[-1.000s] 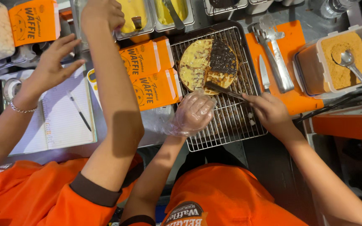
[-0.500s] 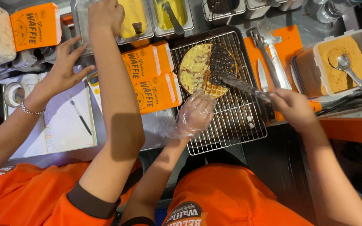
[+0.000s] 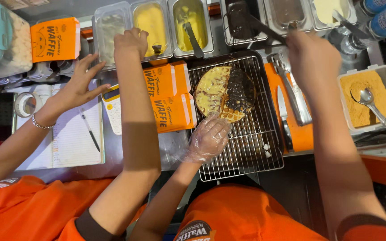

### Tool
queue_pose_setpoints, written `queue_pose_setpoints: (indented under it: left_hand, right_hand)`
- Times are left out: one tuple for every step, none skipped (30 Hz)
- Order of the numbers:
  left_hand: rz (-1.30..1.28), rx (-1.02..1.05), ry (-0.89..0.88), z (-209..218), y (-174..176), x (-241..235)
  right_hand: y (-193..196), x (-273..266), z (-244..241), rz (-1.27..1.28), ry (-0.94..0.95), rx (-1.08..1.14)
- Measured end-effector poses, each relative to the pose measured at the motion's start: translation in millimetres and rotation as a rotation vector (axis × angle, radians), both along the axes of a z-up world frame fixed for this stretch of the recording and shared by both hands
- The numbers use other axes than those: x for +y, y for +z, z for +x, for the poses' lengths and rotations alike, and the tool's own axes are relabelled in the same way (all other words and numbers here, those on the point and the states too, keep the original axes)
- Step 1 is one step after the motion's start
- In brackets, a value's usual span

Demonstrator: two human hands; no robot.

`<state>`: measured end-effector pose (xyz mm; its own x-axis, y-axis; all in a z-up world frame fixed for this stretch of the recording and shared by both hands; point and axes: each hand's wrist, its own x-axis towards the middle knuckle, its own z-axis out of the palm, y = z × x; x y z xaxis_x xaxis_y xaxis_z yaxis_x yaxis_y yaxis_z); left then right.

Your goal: The person assembles waffles by spreading chocolate and yellow sauces, adding marshmallows, and folding them. They use a spatula to handle the waffles and place them into orange paper bags for packaging.

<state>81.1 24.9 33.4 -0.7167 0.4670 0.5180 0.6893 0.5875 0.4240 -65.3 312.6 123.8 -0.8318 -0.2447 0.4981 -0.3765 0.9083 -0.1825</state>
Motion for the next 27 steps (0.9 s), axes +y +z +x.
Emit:
queue_pose_setpoints:
  left_hand:
    - [0.004,-0.002,-0.002,0,0,0]
    - [0.002,0.006,-0.002,0,0,1]
    - [-0.004,0.016,-0.003,0,0,1]
    - [-0.009,0.025,-0.004,0,1,0]
    - [-0.005,0.031,0.004,-1,2,0]
    - [-0.001,0.038,0.012,-1,4,1]
    - [0.007,0.037,0.021,2,4,1]
    - [0.013,0.028,0.013,0,4,0]
    - [0.023,0.016,0.003,-1,3,0]
    - [0.032,0.004,-0.007,-2,2,0]
    - [0.033,0.001,-0.006,-3,2,0]
    - [0.035,-0.001,-0.005,-3,3,-1]
    - [0.035,-0.007,-0.008,-3,3,-1]
    - [0.038,-0.01,-0.006,-3,3,-1]
    - [0.04,-0.014,-0.005,-3,2,-1]
    - [0.042,-0.018,-0.005,-3,2,-1]
    - [0.043,-0.016,-0.003,-3,1,0]
    - [0.045,-0.014,-0.002,-3,0,0]
    - [0.045,-0.012,0.001,-3,0,-1]
    - [0.041,0.001,-0.003,-3,-1,-2]
    - [0.037,0.011,-0.007,-3,-1,-3]
    - [0.032,0.021,-0.012,-1,-2,-4]
    - [0.05,0.016,0.006,3,-2,-4]
    - [0.067,0.01,0.023,7,-1,-4]
    - [0.086,0.008,0.039,7,0,-5]
    - [0.063,0.002,0.031,7,1,-6]
    - [0.04,-0.008,0.026,10,2,-9]
  right_hand:
    - [-5,-11,-31,0.117,-0.016,0.05]
    - [-9,-21,-61,0.212,0.026,0.026]
    - [-14,-28,-80,0.305,0.067,0.002]
    - [-17,-24,-87,0.304,0.078,-0.039]
    - [-17,-19,-95,0.303,0.087,-0.076]
    - [-16,-13,-101,0.302,0.097,-0.114]
    - [-13,-2,-102,0.283,0.098,-0.121]
    - [-8,13,-102,0.265,0.098,-0.128]
    - [-5,24,-100,0.25,0.097,-0.137]
    - [-6,29,-99,0.239,0.117,-0.165]
    - [-4,30,-100,0.226,0.136,-0.186]
    - [-2,30,-102,0.214,0.154,-0.208]
    - [0,28,-101,0.178,0.165,-0.228]
    - [3,26,-99,0.143,0.176,-0.247]
    - [8,22,-95,0.107,0.185,-0.266]
    - [14,20,-88,-0.024,0.104,-0.407]
    - [20,21,-79,-0.155,0.021,-0.546]
    - [25,22,-73,-0.287,-0.064,-0.683]
    - [27,23,-66,-0.356,0.028,-0.664]
    - [29,28,-58,-0.424,0.121,-0.642]
    - [26,31,-51,-0.493,0.212,-0.621]
    - [20,34,-37,-0.574,0.201,-0.614]
    - [13,38,-14,-0.656,0.189,-0.604]
    - [8,41,13,-0.737,0.176,-0.593]
    - [1,40,42,-0.659,0.034,-0.627]
    - [-4,38,75,-0.578,-0.107,-0.658]
    - [-13,30,101,-0.51,0.027,-0.537]
